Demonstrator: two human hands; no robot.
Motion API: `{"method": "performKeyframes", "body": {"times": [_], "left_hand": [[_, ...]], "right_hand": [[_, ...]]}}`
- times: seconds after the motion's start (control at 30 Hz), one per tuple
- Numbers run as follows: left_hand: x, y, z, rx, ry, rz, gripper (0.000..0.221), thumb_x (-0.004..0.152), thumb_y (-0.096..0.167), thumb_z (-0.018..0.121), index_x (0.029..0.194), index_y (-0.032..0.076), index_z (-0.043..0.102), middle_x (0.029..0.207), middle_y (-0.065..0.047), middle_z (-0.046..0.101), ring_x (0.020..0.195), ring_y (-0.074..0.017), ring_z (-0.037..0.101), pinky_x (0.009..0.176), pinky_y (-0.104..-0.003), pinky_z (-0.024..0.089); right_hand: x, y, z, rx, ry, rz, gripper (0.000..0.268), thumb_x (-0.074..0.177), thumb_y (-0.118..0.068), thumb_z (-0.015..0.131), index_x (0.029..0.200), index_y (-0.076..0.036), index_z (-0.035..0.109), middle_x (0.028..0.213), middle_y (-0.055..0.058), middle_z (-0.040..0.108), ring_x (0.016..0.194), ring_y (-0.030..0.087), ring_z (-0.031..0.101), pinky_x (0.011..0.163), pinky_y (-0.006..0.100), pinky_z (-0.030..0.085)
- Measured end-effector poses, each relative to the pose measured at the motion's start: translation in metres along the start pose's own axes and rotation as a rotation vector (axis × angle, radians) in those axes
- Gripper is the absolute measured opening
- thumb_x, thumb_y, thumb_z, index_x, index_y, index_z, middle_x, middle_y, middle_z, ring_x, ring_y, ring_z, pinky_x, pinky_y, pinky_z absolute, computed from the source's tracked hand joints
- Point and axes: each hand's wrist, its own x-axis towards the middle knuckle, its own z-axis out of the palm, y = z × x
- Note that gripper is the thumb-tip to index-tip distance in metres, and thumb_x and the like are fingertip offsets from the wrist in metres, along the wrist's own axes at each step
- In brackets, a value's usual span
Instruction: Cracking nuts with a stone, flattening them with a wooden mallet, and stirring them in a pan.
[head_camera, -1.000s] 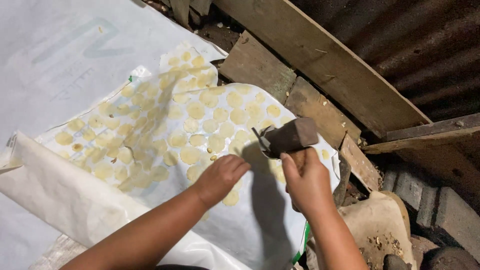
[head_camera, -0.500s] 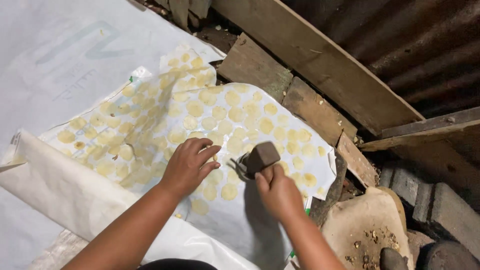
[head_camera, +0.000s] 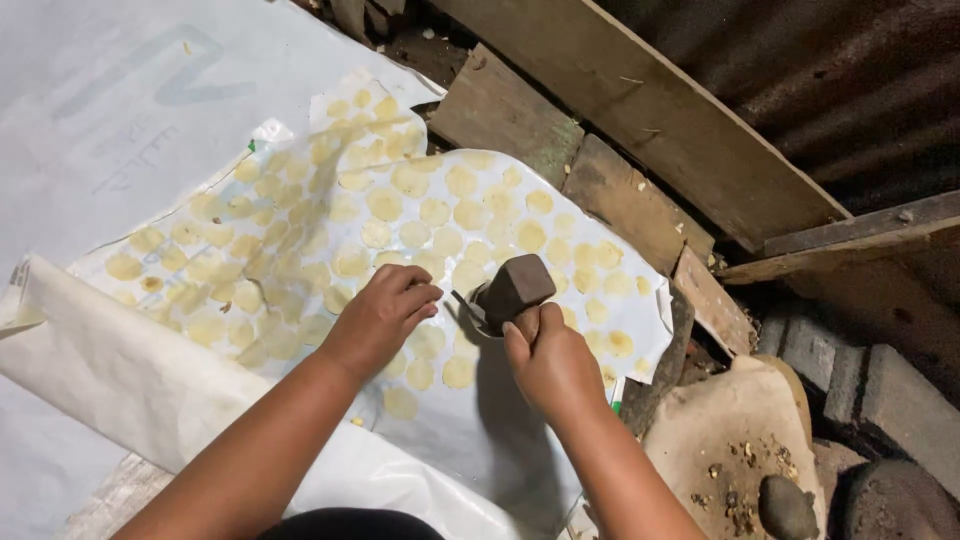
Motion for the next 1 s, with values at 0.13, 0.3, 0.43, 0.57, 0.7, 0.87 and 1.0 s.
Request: {"method": "performKeyframes", "body": {"times": [0.13, 0.3, 0.43, 0.57, 0.7, 0.87, 1.0], "left_hand": [[0.004, -0.006, -0.001, 0.037, -0.066, 0.025, 0.013, 0.089, 0.013, 0.072, 0.102, 0.012, 0.074, 0.106, 0.002, 0.062, 0.103, -0.0176, 0.059, 0.083, -0.033, 0.051], [0.030, -0.018, 0.006, 0.106, -0.340, -0.135, 0.011, 0.087, 0.025, 0.072, 0.091, 0.015, 0.070, 0.097, -0.002, 0.064, 0.095, -0.0253, 0.064, 0.084, -0.038, 0.051], [0.026, -0.009, -0.002, 0.129, -0.302, -0.094, 0.011, 0.089, 0.024, 0.070, 0.095, 0.015, 0.067, 0.096, -0.002, 0.065, 0.091, -0.0250, 0.064, 0.082, -0.039, 0.052], [0.026, 0.004, -0.009, -0.042, -0.232, -0.303, 0.016, 0.091, 0.022, 0.064, 0.098, 0.010, 0.072, 0.101, -0.003, 0.073, 0.089, -0.0242, 0.066, 0.081, -0.035, 0.053], [0.018, -0.070, 0.026, -0.843, -0.094, -0.421, 0.014, 0.096, 0.005, 0.066, 0.109, 0.000, 0.063, 0.083, -0.012, 0.066, 0.070, -0.0191, 0.061, 0.064, -0.032, 0.054], [-0.003, -0.003, -0.013, -1.319, -0.114, -0.760, 0.035, 0.107, 0.006, 0.040, 0.141, -0.003, 0.045, 0.125, -0.023, 0.056, 0.110, -0.0274, 0.060, 0.095, -0.035, 0.052], [0.007, 0.004, 0.022, -1.479, -0.133, -0.840, 0.041, 0.101, 0.002, 0.048, 0.141, -0.006, 0.044, 0.121, -0.021, 0.061, 0.087, -0.0170, 0.060, 0.069, -0.023, 0.054]], "right_hand": [[-0.016, 0.006, 0.029, -0.036, 0.029, 0.040, 0.043, 0.093, -0.036, 0.058, 0.123, -0.006, 0.048, 0.082, 0.020, 0.074, 0.071, 0.043, 0.070, 0.063, 0.052, 0.053], [-0.015, 0.023, 0.031, 0.034, -0.030, 0.057, 0.044, 0.093, -0.043, 0.059, 0.118, -0.009, 0.046, 0.085, 0.019, 0.074, 0.074, 0.045, 0.068, 0.066, 0.053, 0.050], [-0.067, 0.083, 0.059, 0.052, 0.030, 0.146, 0.040, 0.089, -0.045, 0.062, 0.116, -0.017, 0.054, 0.078, 0.011, 0.075, 0.071, 0.039, 0.069, 0.064, 0.049, 0.051], [-0.108, 0.130, 0.082, 0.082, 0.122, 0.228, 0.046, 0.084, -0.032, 0.068, 0.125, -0.016, 0.055, 0.076, 0.013, 0.075, 0.061, 0.037, 0.069, 0.058, 0.048, 0.053], [-0.110, 0.142, 0.096, 0.040, 0.199, 0.235, 0.049, 0.085, -0.042, 0.065, 0.122, -0.012, 0.053, 0.079, 0.017, 0.076, 0.070, 0.044, 0.070, 0.063, 0.053, 0.053], [-0.124, 0.124, 0.085, 0.181, 0.147, 0.267, 0.052, 0.091, -0.042, 0.061, 0.131, -0.013, 0.048, 0.089, 0.014, 0.075, 0.076, 0.040, 0.071, 0.066, 0.051, 0.054], [-0.124, 0.131, 0.078, 0.293, 0.099, 0.255, 0.050, 0.092, -0.041, 0.060, 0.129, -0.009, 0.051, 0.095, 0.015, 0.075, 0.079, 0.039, 0.071, 0.067, 0.049, 0.053]]}}
